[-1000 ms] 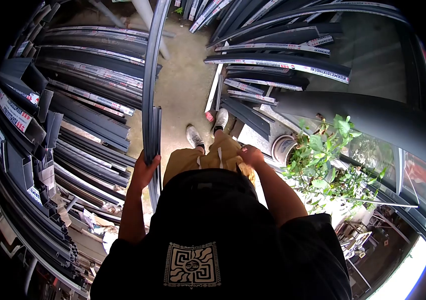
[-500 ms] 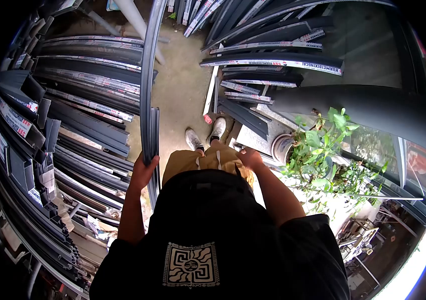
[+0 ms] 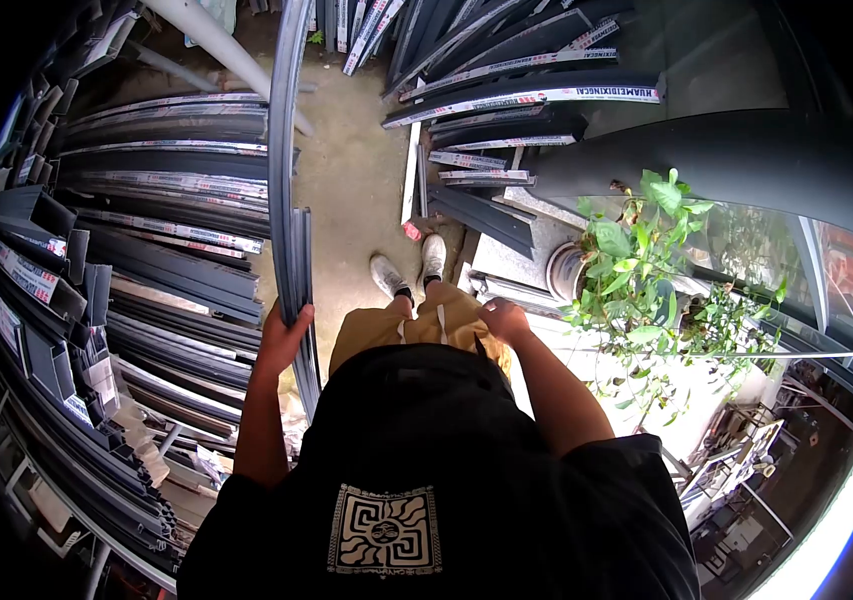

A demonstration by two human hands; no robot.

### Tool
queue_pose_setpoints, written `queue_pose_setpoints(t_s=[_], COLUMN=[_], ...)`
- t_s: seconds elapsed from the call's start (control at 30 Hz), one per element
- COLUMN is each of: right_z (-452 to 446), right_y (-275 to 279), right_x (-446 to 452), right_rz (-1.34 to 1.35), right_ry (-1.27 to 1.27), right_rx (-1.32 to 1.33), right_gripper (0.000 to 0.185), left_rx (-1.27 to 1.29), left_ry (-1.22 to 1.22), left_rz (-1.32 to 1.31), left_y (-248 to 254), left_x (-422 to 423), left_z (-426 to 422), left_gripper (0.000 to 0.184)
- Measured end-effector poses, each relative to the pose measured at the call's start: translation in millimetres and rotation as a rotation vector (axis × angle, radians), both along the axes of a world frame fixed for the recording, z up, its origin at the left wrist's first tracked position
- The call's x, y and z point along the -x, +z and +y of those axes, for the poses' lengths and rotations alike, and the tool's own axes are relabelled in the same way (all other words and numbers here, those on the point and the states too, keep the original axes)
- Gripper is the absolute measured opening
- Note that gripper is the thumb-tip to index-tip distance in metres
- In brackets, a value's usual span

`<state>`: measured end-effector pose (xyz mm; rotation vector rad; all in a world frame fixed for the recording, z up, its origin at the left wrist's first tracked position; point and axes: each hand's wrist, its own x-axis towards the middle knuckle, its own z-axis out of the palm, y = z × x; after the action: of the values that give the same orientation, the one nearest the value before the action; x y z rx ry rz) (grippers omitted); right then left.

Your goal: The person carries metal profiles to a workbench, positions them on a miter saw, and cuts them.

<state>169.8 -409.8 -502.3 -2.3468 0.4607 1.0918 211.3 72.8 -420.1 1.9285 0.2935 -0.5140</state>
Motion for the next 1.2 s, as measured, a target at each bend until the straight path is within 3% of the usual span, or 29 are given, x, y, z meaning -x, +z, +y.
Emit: queue_pose_setpoints(t_s=[0.23, 0.33, 0.37, 0.57, 0.7, 0.8, 1.0, 1.2], right_z=[-16, -22, -26, -29, -44, -67, -114, -124], right_y=[-2, 2, -13, 3, -20, -38, -67, -81], right_x=[15, 11, 14, 17, 44, 67, 98, 101], right_rz=[0.065, 0.007, 0.08, -0.053, -0.004, 0.004, 0.074, -0.04], right_ry=[0.034, 0.281, 0.153, 0.171, -0.099, -0.154, -0.134, -0.14], right_rx=[0.018, -0.015, -0.001, -0.091, -0.116, -0.124, -0.044, -0.025], right_gripper=[0.042, 0.038, 0.036, 0.032, 0.042, 0.05, 0.055, 0.056], left_rx=[-0.011, -0.033, -0.04, -0.008, -0.007, -0.011, -0.035, -0.061], left_ry=[0.0, 0.006, 0.001, -0.041, -0.065, -0.067, -0.091, -0.053], left_rz=[0.036, 0.05, 0.047, 0.086, 0.085, 0.102, 0.123, 0.179], left_y=[8, 14, 15, 10, 19, 31, 39, 31], left_x=[-1, 7, 10, 23, 27, 30, 40, 42], left_z=[-13, -23, -26, -50, -68, -79, -90, -101], left_gripper=[0.05, 0.049, 0.049, 0.049, 0.051, 0.051, 0.051, 0.053])
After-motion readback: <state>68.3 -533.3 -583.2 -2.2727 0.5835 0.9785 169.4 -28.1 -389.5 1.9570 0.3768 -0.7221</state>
